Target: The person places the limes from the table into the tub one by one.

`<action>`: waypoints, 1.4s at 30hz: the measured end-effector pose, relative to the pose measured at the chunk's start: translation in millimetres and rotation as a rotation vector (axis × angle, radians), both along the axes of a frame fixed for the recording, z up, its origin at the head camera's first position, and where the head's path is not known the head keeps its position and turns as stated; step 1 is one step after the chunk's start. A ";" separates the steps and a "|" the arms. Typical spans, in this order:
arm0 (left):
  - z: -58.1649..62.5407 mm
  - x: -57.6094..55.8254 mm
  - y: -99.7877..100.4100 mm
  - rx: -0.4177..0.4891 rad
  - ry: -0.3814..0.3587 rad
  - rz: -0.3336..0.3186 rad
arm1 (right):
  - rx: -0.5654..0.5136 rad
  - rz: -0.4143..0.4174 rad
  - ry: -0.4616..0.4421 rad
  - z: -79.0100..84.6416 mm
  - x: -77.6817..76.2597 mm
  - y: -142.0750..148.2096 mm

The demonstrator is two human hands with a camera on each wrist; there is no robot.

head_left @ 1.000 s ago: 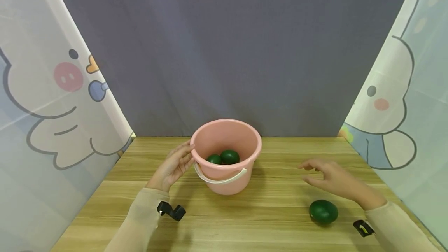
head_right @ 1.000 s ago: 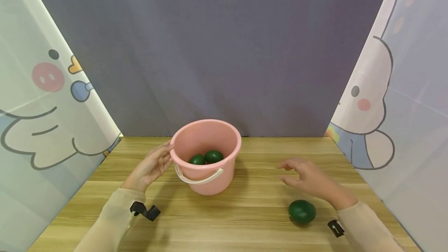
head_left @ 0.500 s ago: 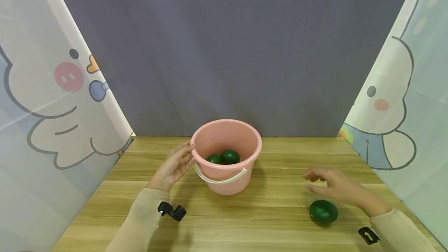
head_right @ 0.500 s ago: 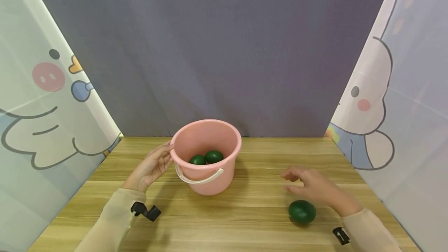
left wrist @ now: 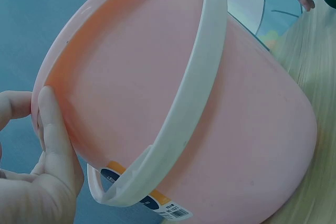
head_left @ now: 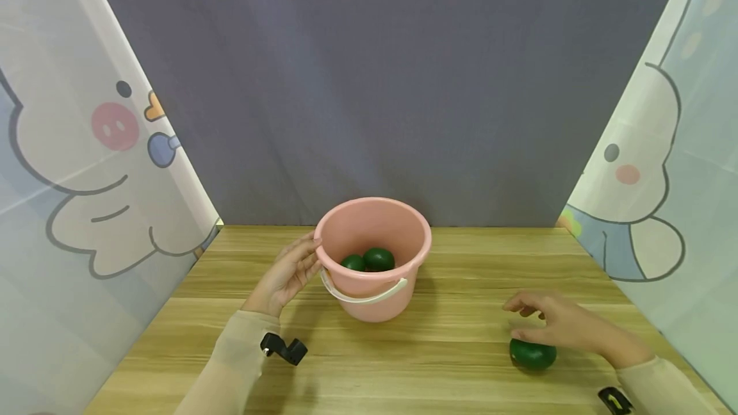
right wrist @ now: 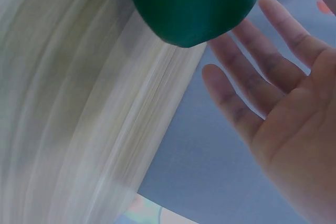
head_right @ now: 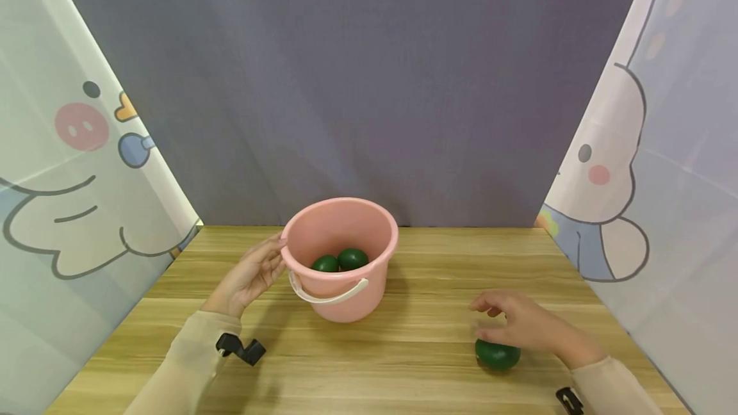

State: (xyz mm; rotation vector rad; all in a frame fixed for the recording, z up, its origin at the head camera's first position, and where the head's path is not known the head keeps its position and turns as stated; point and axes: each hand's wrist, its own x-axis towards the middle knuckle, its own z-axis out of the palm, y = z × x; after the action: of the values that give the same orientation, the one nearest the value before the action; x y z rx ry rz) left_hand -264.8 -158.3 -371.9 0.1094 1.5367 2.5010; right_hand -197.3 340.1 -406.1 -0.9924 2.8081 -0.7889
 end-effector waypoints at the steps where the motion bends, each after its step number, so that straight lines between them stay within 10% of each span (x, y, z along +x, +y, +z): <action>1: 0.1 0.2 -0.1 0.001 0.002 -0.001 | 0.000 -0.001 -0.024 -0.7 0.5 1.1; 17: -1.2 0.1 -0.3 0.024 0.004 -0.012 | -0.074 0.026 -0.291 -8.8 2.7 10.3; 42: -2.0 -0.9 -0.1 0.022 0.009 -0.011 | -0.118 0.143 -0.234 -25.2 0.4 12.3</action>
State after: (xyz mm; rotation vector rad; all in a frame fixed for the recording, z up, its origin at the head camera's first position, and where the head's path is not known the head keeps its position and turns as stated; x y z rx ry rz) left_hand -265.6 -158.4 -374.0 0.1325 1.5076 2.5126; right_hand -196.9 352.5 -431.3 -1.0297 2.4892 -0.9909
